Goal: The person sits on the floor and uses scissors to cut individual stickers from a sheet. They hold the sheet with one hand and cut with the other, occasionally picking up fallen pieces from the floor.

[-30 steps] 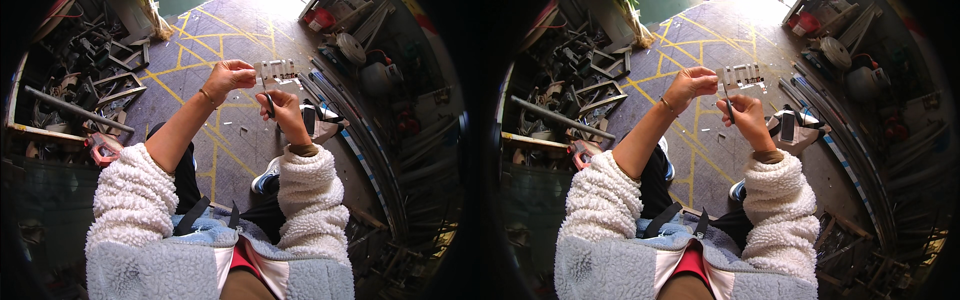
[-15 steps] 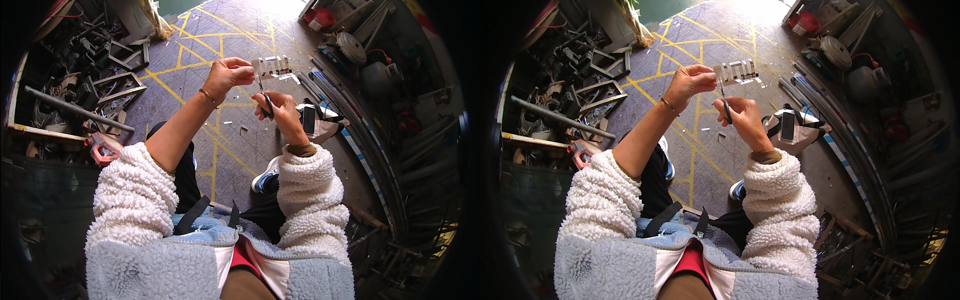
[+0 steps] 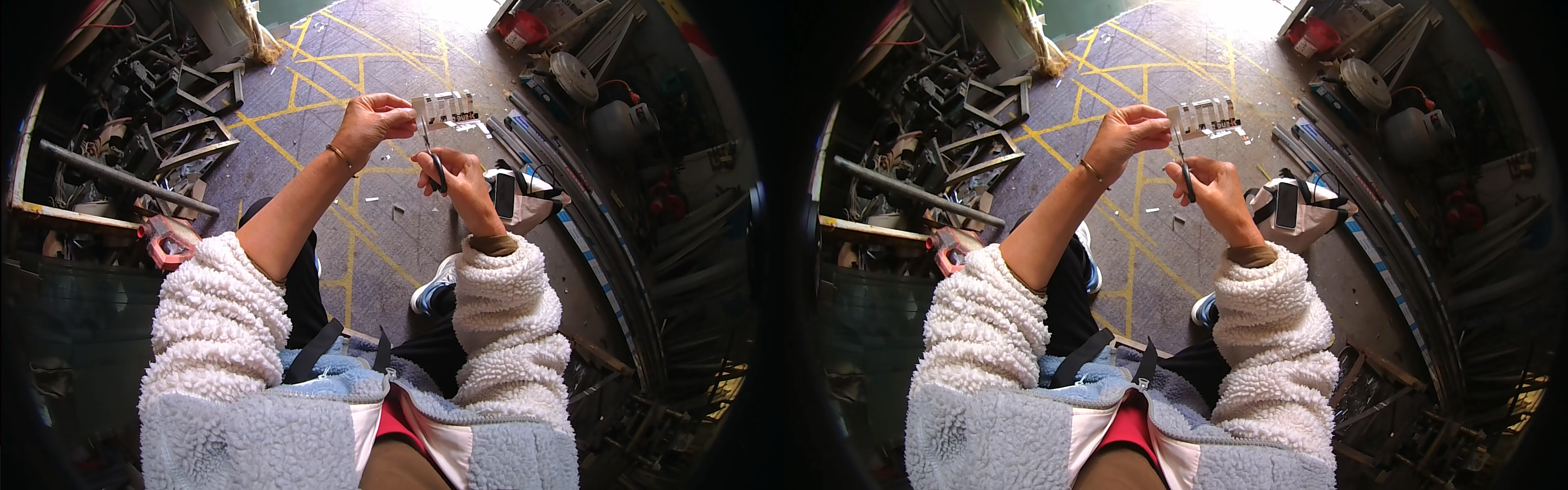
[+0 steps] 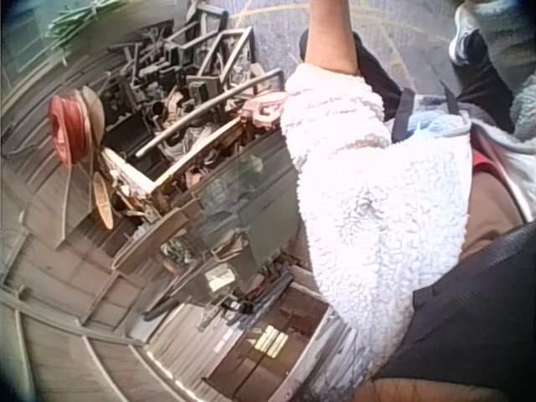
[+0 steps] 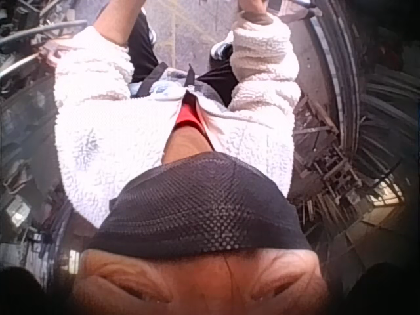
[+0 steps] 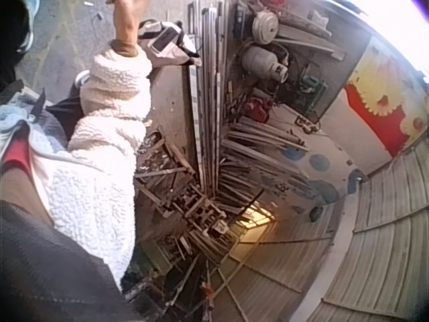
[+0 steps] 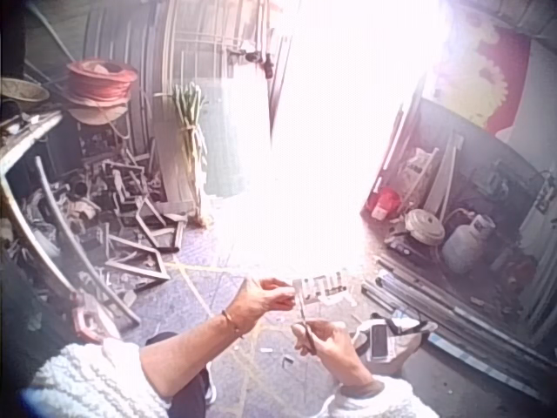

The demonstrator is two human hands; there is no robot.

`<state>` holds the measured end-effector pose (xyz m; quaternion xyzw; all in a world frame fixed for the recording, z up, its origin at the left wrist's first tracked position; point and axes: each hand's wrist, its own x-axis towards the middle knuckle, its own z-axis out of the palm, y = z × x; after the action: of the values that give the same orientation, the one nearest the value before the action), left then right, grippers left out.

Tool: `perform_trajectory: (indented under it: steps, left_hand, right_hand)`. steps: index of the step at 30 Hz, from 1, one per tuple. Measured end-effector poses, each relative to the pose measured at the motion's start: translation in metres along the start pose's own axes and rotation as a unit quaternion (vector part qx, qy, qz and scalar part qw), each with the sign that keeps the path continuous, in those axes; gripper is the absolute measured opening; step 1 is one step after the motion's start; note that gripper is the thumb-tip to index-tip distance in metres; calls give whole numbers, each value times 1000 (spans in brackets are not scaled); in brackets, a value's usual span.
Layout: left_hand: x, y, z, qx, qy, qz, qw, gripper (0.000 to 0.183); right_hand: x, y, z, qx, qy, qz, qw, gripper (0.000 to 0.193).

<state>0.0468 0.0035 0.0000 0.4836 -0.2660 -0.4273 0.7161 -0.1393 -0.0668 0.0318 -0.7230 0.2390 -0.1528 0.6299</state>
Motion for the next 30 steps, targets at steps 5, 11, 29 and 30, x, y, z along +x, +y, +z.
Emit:
perform_trajectory:
  steps: [5,11,29,30]
  left_hand:
    - [1,0,-1,-2,2,8,1000,14]
    - [1,1,-4,4,0,5,1000,14]
    - [1,1,-4,-4,-35,-17,999,13]
    - [1,1,-4,-4,-36,-19,999,13]
  right_hand:
    - [0,4,1,7,0,-3,1000,31]
    - [0,6,5,3,26,-11,1000,27]
    - [4,11,7,10,48,-12,999,28]
    - [4,11,7,9,46,-12,999,27]
